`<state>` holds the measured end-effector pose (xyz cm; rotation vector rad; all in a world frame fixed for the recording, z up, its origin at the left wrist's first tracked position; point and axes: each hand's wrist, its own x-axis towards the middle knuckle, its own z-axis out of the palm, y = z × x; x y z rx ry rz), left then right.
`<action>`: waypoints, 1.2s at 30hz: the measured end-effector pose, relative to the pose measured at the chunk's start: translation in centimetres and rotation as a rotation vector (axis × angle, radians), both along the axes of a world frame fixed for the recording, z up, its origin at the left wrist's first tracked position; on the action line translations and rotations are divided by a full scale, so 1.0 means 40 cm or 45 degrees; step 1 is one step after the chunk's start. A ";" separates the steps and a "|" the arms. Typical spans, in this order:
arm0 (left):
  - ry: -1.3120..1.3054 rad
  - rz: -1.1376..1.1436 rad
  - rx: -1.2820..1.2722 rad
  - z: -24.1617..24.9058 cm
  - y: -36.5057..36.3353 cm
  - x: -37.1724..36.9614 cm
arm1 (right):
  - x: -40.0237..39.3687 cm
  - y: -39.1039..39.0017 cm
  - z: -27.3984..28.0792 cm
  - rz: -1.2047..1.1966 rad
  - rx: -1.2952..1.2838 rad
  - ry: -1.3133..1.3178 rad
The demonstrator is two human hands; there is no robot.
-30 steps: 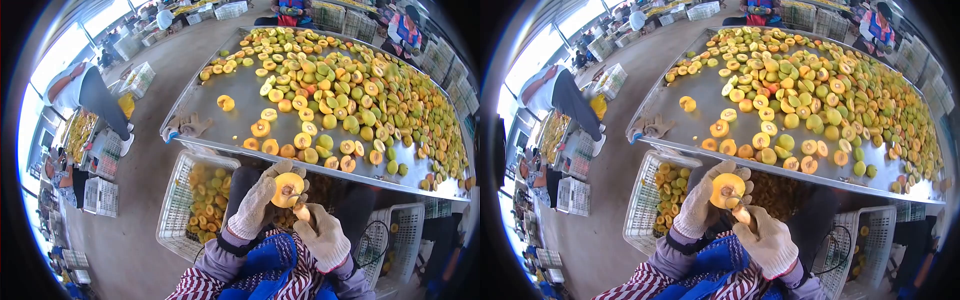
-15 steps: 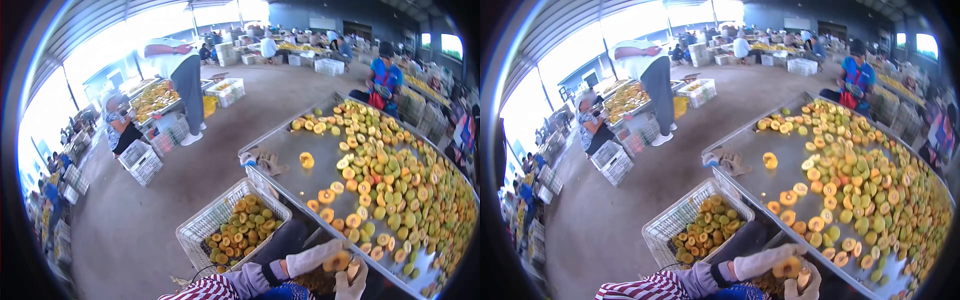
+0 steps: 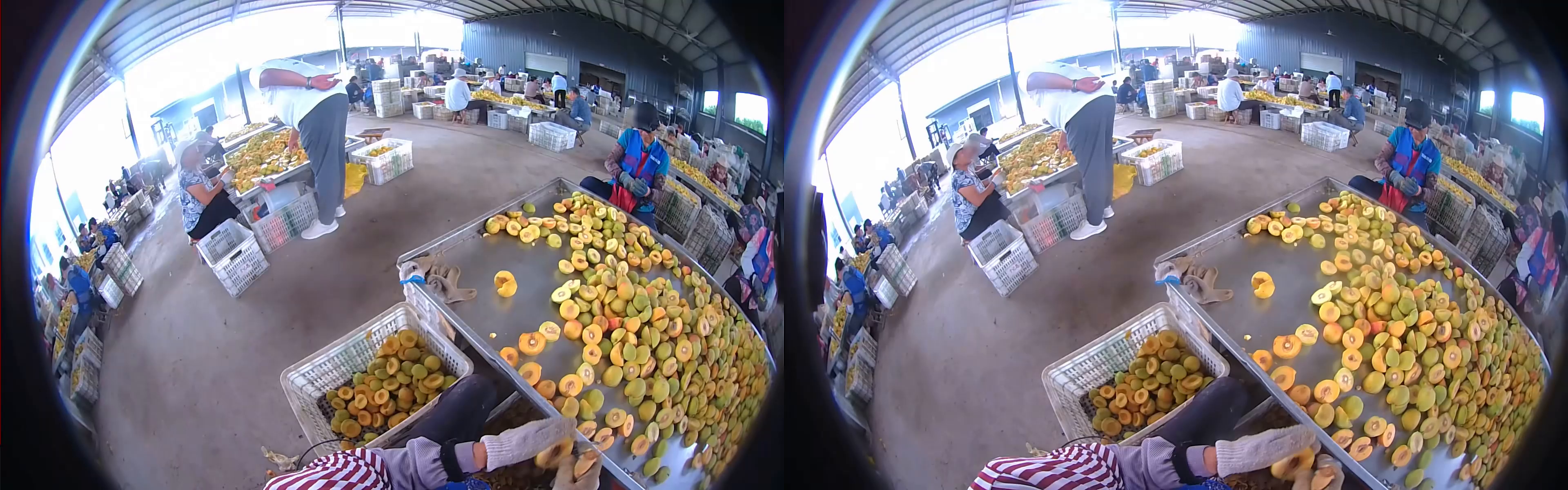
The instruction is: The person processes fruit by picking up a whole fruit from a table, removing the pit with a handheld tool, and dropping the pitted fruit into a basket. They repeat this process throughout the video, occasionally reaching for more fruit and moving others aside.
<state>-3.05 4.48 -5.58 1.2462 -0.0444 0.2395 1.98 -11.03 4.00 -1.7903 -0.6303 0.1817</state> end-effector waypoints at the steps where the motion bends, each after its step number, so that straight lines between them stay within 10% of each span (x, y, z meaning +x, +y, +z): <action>1: 0.240 0.001 0.759 -0.014 0.014 0.028 | -0.005 -0.003 0.006 0.076 -0.067 -0.116; 5: 0.196 -0.014 -0.277 0.091 0.021 0.043 | 0.005 0.002 -0.009 0.086 -0.363 -0.241; 6: 0.521 0.143 0.039 0.266 0.032 -0.009 | 0.009 0.019 -0.001 0.043 -0.136 -0.119; 11: 0.257 0.062 -0.555 0.173 0.071 -0.006 | 0.019 0.000 -0.018 -0.075 0.018 0.458; 19: 0.303 0.389 0.063 0.153 0.049 -0.007 | 0.024 -0.019 -0.010 0.212 -0.273 0.017; 36: 0.255 0.214 0.178 0.159 -0.004 0.000 | 0.024 -0.026 -0.007 0.330 -0.486 0.199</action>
